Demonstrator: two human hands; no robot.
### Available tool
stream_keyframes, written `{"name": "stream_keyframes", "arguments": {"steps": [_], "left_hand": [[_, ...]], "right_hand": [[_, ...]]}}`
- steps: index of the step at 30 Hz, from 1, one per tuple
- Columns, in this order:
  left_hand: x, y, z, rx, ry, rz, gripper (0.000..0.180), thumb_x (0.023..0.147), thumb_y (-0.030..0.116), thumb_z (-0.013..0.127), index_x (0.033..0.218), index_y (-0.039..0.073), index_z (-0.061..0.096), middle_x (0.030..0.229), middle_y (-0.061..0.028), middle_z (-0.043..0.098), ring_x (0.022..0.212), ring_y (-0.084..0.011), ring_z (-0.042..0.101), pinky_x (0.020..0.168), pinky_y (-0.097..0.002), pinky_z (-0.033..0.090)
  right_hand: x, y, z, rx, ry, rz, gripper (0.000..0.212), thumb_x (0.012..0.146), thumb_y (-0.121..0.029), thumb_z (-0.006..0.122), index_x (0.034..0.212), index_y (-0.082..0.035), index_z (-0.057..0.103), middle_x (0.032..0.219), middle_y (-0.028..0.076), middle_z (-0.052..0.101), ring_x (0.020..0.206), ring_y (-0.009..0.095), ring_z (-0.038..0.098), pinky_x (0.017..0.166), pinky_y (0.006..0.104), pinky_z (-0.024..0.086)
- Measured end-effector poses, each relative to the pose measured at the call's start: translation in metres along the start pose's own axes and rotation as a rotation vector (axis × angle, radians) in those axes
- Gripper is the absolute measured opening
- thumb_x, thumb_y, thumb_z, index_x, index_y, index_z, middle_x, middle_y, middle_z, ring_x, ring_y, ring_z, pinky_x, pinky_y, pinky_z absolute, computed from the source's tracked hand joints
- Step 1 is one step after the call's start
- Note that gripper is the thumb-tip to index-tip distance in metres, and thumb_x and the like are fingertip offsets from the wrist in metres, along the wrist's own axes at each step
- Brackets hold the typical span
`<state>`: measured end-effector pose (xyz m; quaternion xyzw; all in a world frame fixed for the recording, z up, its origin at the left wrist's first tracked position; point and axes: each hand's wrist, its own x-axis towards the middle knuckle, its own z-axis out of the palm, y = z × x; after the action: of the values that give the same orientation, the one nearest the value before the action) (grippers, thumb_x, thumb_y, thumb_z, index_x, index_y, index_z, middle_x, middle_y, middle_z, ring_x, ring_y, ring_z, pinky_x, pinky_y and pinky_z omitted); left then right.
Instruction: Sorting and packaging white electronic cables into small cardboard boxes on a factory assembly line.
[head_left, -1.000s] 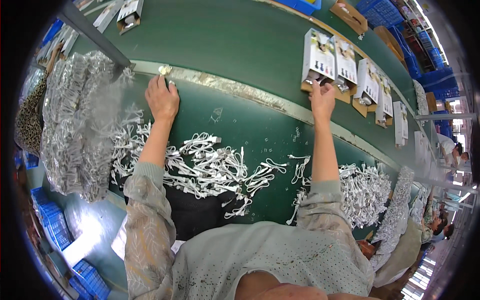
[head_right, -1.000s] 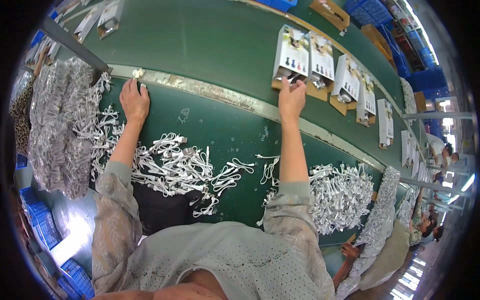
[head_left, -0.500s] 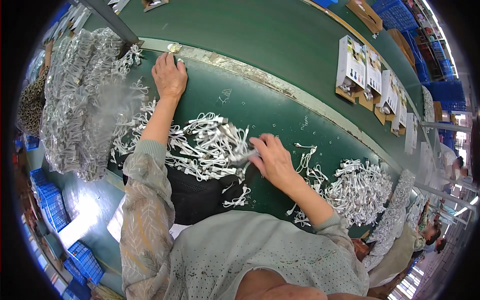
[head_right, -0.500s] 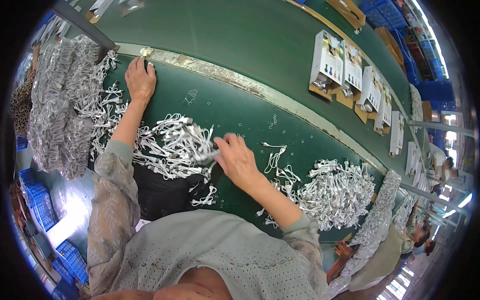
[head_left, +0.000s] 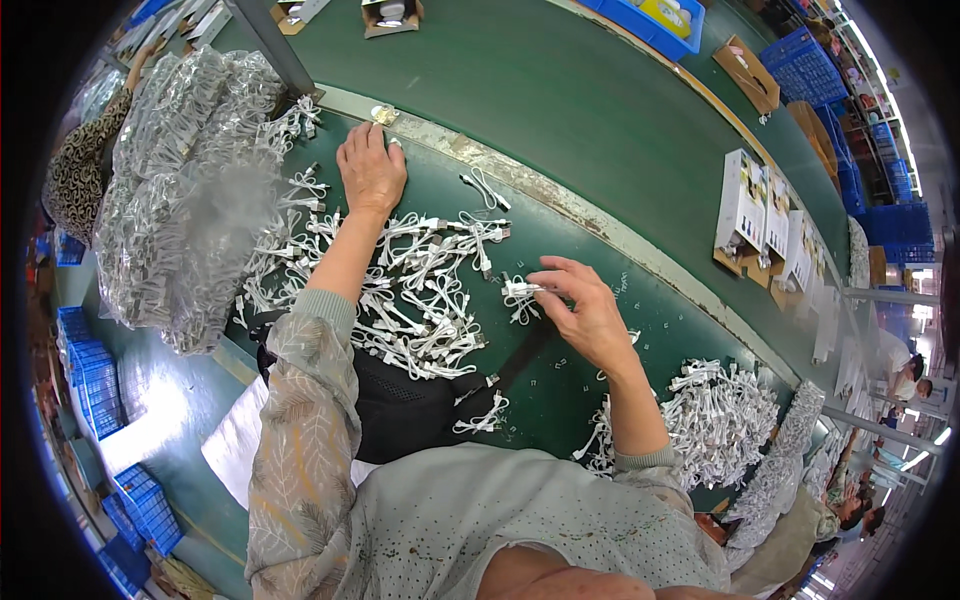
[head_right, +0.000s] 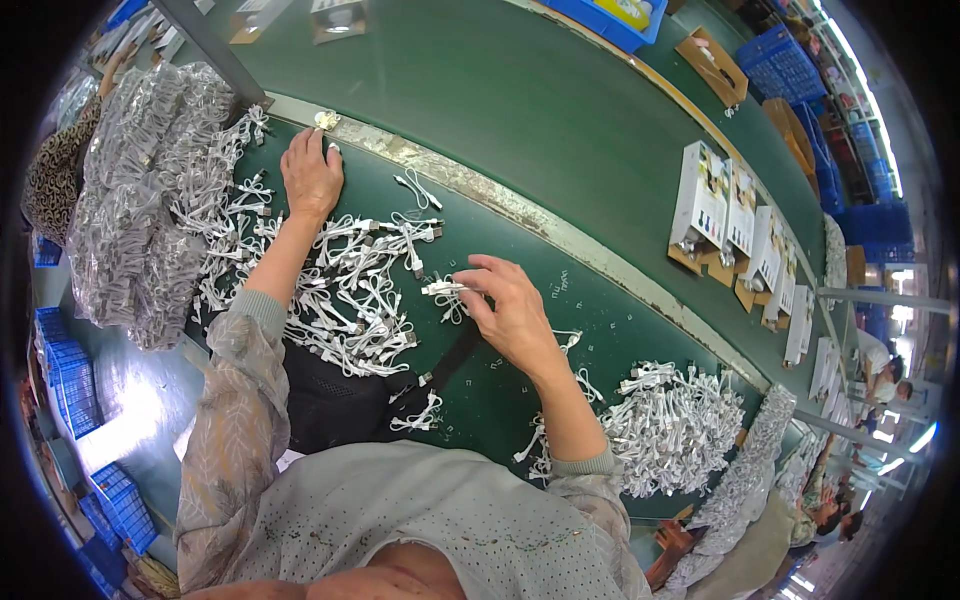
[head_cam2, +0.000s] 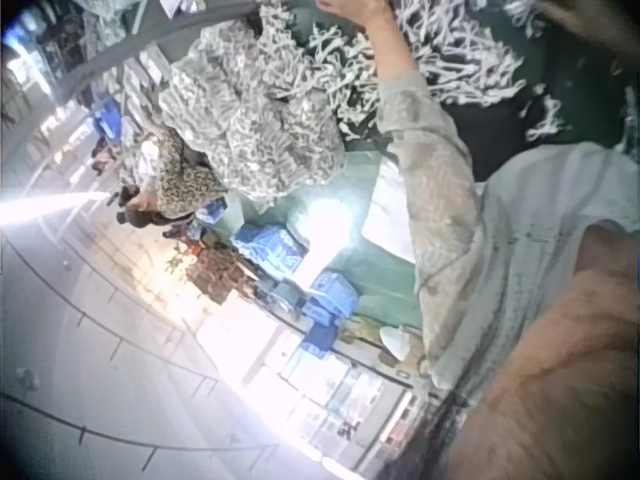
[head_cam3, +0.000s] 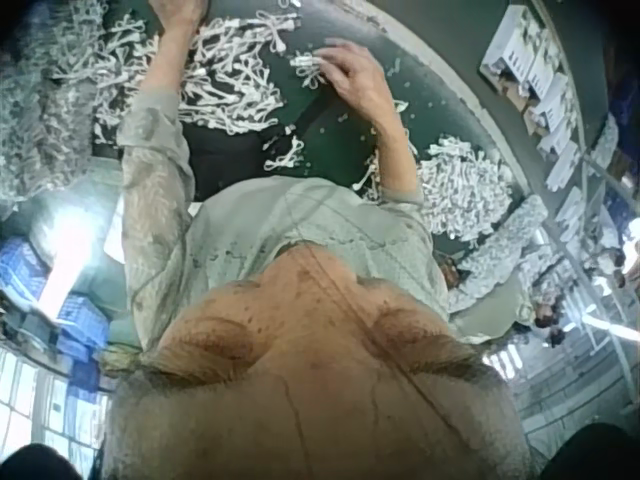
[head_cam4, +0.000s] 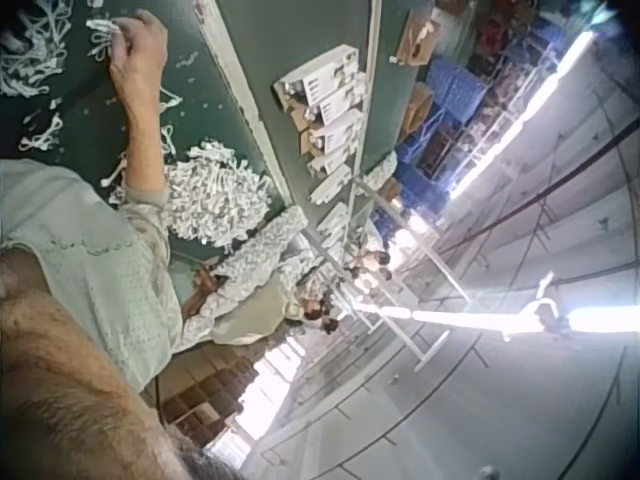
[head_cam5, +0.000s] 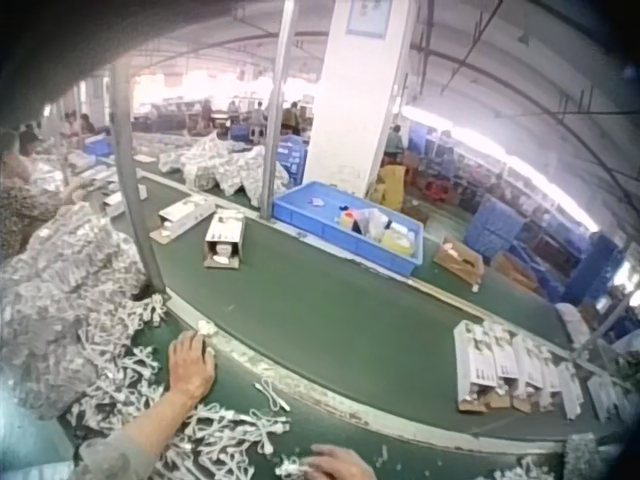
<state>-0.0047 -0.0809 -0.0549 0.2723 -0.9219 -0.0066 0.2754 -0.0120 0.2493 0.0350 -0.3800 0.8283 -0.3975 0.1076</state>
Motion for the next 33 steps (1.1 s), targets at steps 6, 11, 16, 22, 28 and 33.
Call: {"name": "stream_keyframes", "arguments": {"steps": [6, 11, 16, 22, 28, 33], "left_hand": [[-0.001, 0.002, 0.000, 0.000, -0.028, -0.007, 0.039, 0.082, 0.021, 0.052, 0.116, 0.002, 0.052, 0.122, -0.0122, 0.052, 0.118, -0.0264, 0.045, 0.100, -0.0421, 0.032], [0.000, 0.005, -0.002, -0.011, -0.025, -0.009, 0.038, 0.082, 0.021, 0.052, 0.115, 0.002, 0.052, 0.122, -0.0123, 0.051, 0.118, -0.0263, 0.044, 0.101, -0.0417, 0.031], [0.002, 0.006, -0.001, -0.042, 0.009, -0.002, 0.037, 0.080, 0.020, 0.053, 0.112, 0.001, 0.053, 0.119, -0.0124, 0.052, 0.117, -0.0270, 0.044, 0.099, -0.0439, 0.031], [0.002, 0.005, -0.004, -0.040, -0.014, -0.006, 0.037, 0.082, 0.020, 0.051, 0.114, 0.001, 0.052, 0.120, -0.0136, 0.052, 0.117, -0.0279, 0.045, 0.100, -0.0423, 0.031], [0.000, 0.005, -0.001, -0.059, -0.010, -0.009, 0.039, 0.079, 0.020, 0.056, 0.113, 0.002, 0.051, 0.120, -0.0120, 0.050, 0.118, -0.0279, 0.043, 0.100, -0.0441, 0.030], [-0.001, 0.003, -0.005, -0.044, -0.046, -0.030, 0.040, 0.081, 0.020, 0.054, 0.115, 0.001, 0.050, 0.123, -0.0124, 0.050, 0.120, -0.0281, 0.041, 0.102, -0.0442, 0.028]], "right_hand": [[0.009, 0.008, 0.006, 0.223, 0.058, 0.330, 0.023, 0.084, -0.006, 0.058, 0.106, -0.002, 0.060, 0.095, 0.010, 0.065, 0.079, 0.014, 0.061, 0.073, 0.0268, 0.047], [0.010, 0.009, -0.009, 0.099, 0.032, 0.457, 0.019, 0.081, -0.008, 0.061, 0.098, -0.001, 0.058, 0.089, 0.015, 0.065, 0.069, 0.022, 0.064, 0.065, 0.0322, 0.049], [0.019, 0.036, -0.027, 0.951, 0.143, 0.623, 0.022, 0.089, -0.015, 0.057, 0.103, 0.001, 0.057, 0.088, 0.006, 0.063, 0.072, 0.009, 0.061, 0.062, 0.0198, 0.050], [0.074, 0.065, -0.018, 1.517, 0.087, 0.627, 0.041, 0.087, 0.006, 0.047, 0.125, 0.015, 0.035, 0.120, 0.024, 0.050, 0.112, 0.029, 0.053, 0.096, 0.0322, 0.048], [0.174, 0.078, 0.012, 1.892, 0.190, 0.648, 0.037, 0.085, 0.012, 0.048, 0.120, 0.015, 0.038, 0.116, 0.023, 0.050, 0.108, 0.034, 0.054, 0.097, 0.0364, 0.048], [0.252, 0.088, 0.034, 1.854, 0.279, 0.664, 0.029, 0.087, 0.011, 0.045, 0.116, 0.013, 0.042, 0.111, 0.022, 0.051, 0.102, 0.034, 0.057, 0.088, 0.0360, 0.054]]}}
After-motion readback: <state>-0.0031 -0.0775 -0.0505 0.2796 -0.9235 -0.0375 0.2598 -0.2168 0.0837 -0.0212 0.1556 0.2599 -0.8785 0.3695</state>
